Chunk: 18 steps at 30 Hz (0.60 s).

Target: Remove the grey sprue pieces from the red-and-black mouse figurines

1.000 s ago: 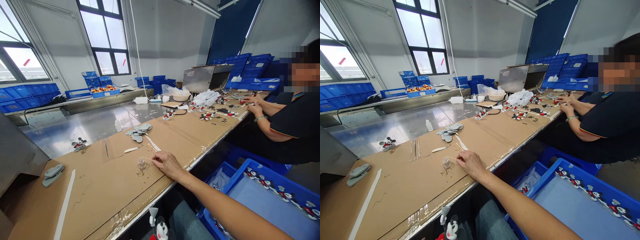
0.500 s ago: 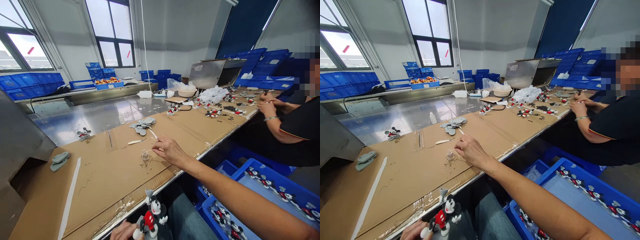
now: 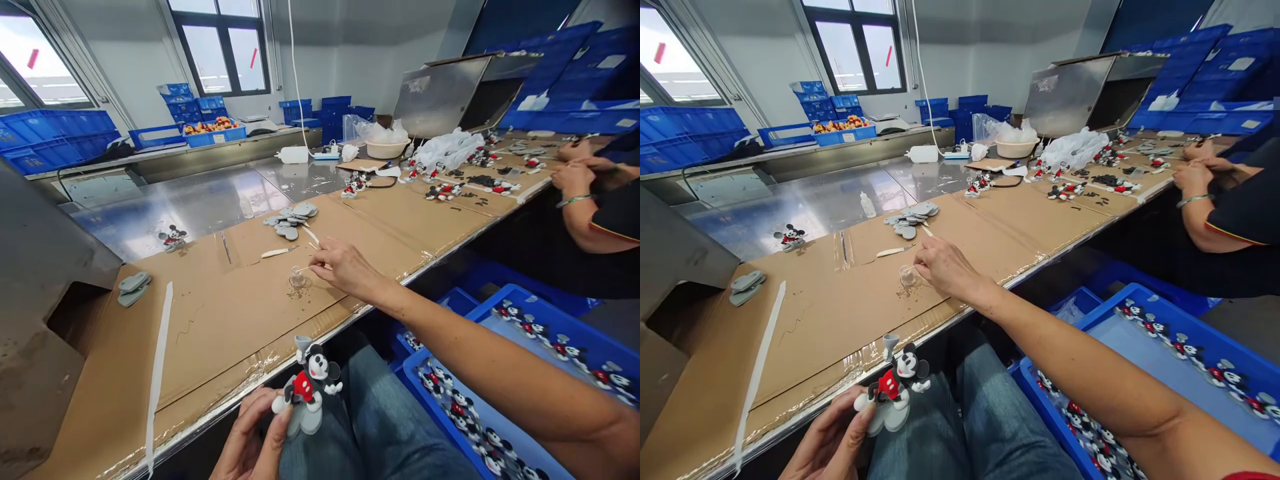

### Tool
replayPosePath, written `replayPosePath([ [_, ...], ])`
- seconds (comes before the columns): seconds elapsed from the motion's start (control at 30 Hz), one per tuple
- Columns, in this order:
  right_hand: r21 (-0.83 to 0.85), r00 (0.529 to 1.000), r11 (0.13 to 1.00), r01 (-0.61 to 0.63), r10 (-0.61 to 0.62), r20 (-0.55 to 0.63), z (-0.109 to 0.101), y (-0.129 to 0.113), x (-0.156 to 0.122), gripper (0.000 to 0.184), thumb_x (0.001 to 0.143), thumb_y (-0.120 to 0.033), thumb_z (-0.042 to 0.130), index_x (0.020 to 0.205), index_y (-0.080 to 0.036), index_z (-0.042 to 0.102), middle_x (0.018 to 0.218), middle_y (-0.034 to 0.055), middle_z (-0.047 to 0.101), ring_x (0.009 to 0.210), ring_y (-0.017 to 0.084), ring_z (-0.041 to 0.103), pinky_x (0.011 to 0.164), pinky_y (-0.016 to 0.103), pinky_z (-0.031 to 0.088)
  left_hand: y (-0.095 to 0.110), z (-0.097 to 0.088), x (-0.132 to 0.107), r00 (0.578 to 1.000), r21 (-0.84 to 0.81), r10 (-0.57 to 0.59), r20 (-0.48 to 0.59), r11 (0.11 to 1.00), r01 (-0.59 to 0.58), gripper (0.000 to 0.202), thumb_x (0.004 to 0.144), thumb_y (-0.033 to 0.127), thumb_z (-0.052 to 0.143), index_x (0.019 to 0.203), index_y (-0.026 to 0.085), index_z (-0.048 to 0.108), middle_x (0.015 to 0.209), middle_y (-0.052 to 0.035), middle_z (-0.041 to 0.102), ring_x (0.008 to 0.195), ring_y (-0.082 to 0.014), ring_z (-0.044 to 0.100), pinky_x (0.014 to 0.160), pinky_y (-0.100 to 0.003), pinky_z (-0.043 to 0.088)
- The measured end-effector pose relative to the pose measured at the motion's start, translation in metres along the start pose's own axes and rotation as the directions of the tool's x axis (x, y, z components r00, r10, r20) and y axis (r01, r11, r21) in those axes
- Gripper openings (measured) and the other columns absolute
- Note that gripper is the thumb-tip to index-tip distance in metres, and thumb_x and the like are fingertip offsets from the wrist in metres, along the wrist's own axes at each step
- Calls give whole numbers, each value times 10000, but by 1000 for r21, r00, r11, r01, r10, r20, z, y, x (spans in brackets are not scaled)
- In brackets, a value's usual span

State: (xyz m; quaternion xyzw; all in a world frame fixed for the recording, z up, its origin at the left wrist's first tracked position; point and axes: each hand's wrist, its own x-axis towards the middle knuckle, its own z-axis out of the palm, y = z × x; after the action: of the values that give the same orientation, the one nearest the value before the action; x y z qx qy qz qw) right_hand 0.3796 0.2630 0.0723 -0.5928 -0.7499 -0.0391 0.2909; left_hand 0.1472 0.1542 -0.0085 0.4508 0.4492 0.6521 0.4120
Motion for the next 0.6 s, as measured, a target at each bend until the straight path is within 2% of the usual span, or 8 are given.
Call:
replayPosePath([
  [0.17,93,998,994,-61,63,-19,3,-2,0,127,786,-51,658,693,-126,701,691,18,546,711,142,507,664,261,371,0,2,-1,992,-6,-79,-98,997,79,320,582,372,875,792,166,748,772,-21,739,726,-160,687,704,-218,592],
  [0.33,234,982,961,-146,169,-81,-5,-4,-4,85,807,-99,662,744,-111,716,672,-5,556,623,93,505,606,224,386,2,3,-1,990,-32,-108,-90,994,105,301,567,328,886,790,174,755,756,-9,736,670,-127,670,656,-174,572],
  [0.4,349,970,921,-174,221,-101,-17,-13,-12,96,827,-176,666,774,-116,719,677,-9,563,613,89,502,592,221,393,5,5,0,992,-45,-102,-80,994,98,300,556,329,891,775,174,755,743,-10,730,654,-124,659,638,-175,565],
  [0.5,600,963,780,-178,264,-57,-41,-39,-36,135,813,-256,699,752,-138,717,674,-9,577,626,97,502,597,235,398,11,9,0,993,-52,-89,-82,995,85,271,549,321,894,737,187,754,726,-3,717,639,-114,641,615,-163,546],
  [0.6,701,980,696,-159,198,25,-54,-68,-66,82,817,-171,688,743,-152,718,691,-5,600,647,96,527,610,231,413,17,12,0,994,-64,-80,-68,995,76,232,553,306,891,711,206,753,714,16,703,651,-91,628,656,-135,526],
])
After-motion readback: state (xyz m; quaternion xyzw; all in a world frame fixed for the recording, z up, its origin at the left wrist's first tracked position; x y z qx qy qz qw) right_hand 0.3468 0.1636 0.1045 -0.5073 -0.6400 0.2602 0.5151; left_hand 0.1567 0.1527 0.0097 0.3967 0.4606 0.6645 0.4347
